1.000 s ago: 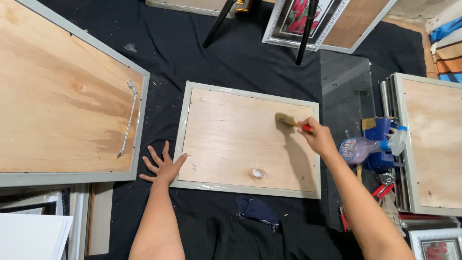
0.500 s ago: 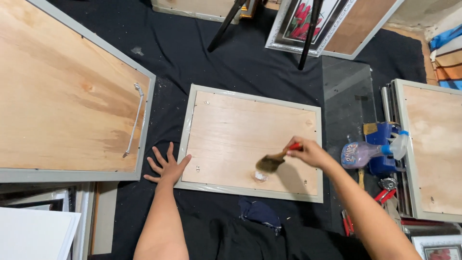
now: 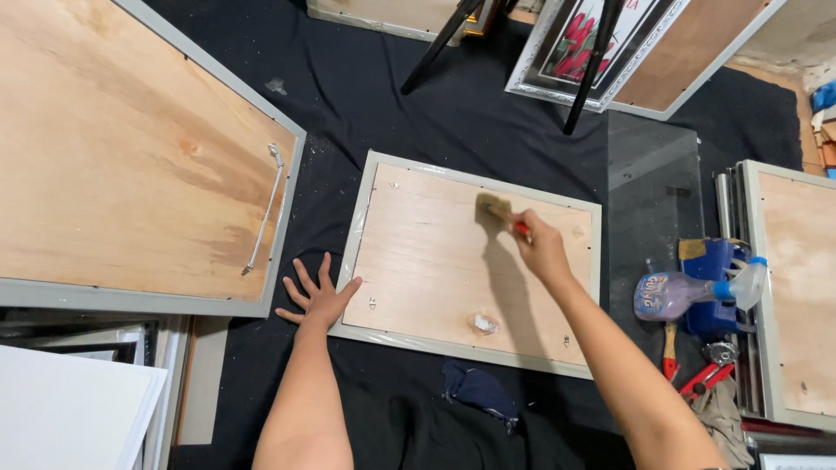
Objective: Cleaning a picture frame and securing a wooden backing board into it using a point driver.
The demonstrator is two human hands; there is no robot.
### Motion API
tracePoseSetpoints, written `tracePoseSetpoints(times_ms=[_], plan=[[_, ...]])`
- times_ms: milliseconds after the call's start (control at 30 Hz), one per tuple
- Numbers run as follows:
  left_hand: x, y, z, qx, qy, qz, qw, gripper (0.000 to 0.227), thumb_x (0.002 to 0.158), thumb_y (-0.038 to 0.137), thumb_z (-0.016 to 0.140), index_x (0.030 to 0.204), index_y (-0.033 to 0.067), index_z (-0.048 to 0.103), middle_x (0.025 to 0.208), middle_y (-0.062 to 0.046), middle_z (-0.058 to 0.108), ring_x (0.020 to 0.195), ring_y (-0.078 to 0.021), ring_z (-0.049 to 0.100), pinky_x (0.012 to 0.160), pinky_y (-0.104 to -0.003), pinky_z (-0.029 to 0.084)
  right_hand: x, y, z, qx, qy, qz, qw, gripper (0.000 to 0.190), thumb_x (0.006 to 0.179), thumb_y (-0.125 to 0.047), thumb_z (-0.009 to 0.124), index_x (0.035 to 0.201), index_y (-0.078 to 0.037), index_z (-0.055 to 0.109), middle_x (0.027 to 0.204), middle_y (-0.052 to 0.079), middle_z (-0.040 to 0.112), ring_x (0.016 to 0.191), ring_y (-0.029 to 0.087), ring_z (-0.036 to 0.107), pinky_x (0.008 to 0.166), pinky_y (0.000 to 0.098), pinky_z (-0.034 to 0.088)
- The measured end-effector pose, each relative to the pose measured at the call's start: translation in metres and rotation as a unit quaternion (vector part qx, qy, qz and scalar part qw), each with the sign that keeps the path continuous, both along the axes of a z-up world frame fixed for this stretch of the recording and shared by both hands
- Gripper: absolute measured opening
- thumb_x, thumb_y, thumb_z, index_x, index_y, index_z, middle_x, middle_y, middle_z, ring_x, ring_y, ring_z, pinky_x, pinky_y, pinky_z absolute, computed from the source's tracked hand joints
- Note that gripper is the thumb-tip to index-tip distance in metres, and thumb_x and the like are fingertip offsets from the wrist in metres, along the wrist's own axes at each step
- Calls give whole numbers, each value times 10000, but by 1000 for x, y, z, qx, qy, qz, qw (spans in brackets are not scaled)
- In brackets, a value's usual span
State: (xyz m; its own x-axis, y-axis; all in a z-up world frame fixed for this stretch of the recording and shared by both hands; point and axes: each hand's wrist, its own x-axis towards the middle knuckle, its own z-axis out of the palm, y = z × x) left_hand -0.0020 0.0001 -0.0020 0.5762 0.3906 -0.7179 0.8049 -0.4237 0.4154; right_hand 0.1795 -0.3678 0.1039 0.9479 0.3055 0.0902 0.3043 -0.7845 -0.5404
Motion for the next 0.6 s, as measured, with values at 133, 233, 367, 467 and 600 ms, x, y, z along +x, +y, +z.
tracePoseSetpoints(times_ms=[133, 233, 367, 467, 600], plan=[[0, -1, 2, 3, -1, 1, 1000, 910, 871, 838, 420, 1582, 561, -77, 1640, 43, -393, 1496, -387, -331, 1041, -827, -143, -79, 7, 37, -10, 64, 66, 996, 196, 888, -119, 751, 1051, -195, 673, 1027, 94, 785, 997, 343, 739, 849, 474, 596], [0, -1, 2, 2, 0, -4, 1000, 911, 879, 823, 429, 1582, 558, -85, 1631, 43, -410, 1490, -389, -342, 1038, -828, -149, -120, 9, 68, -9, 170, 102, 980, 196, 866, -152, 763, 1047, -173, 693, 1005, 134, 807, 983, 390, 749, 834, 513, 601], [1, -2, 3, 4, 4, 0, 1000, 905, 870, 842, 417, 1577, 570, -79, 1635, 51, -401, 1494, -375, -342, 1048, -820, -148, -130, 14, 70, 9, 327, 106, 939, 193, 861, -243, 806, 1035, -179, 752, 815, 125, 803, 792, 282, 772, 765, 399, 589], [1, -2, 3, 3, 8, -1, 1000, 907, 869, 844, 417, 1577, 569, -78, 1637, 50, -399, 1497, -376, -337, 1056, -816, -145, -98, 25, 53, 29, 303, 97, 948, 195, 860, -224, 810, 1039, -158, 768, 799, 154, 783, 780, 294, 753, 769, 400, 582], [1, 0, 0, 0, 17, -10, 1000, 933, 854, 873, 408, 1577, 561, -92, 1637, 39, -402, 1498, -383, -336, 1049, -816, -165, -8, 32, 15, 36, 190, 51, 980, 225, 883, -242, 810, 1087, -164, 756, 835, 190, 741, 811, 341, 718, 781, 434, 544]])
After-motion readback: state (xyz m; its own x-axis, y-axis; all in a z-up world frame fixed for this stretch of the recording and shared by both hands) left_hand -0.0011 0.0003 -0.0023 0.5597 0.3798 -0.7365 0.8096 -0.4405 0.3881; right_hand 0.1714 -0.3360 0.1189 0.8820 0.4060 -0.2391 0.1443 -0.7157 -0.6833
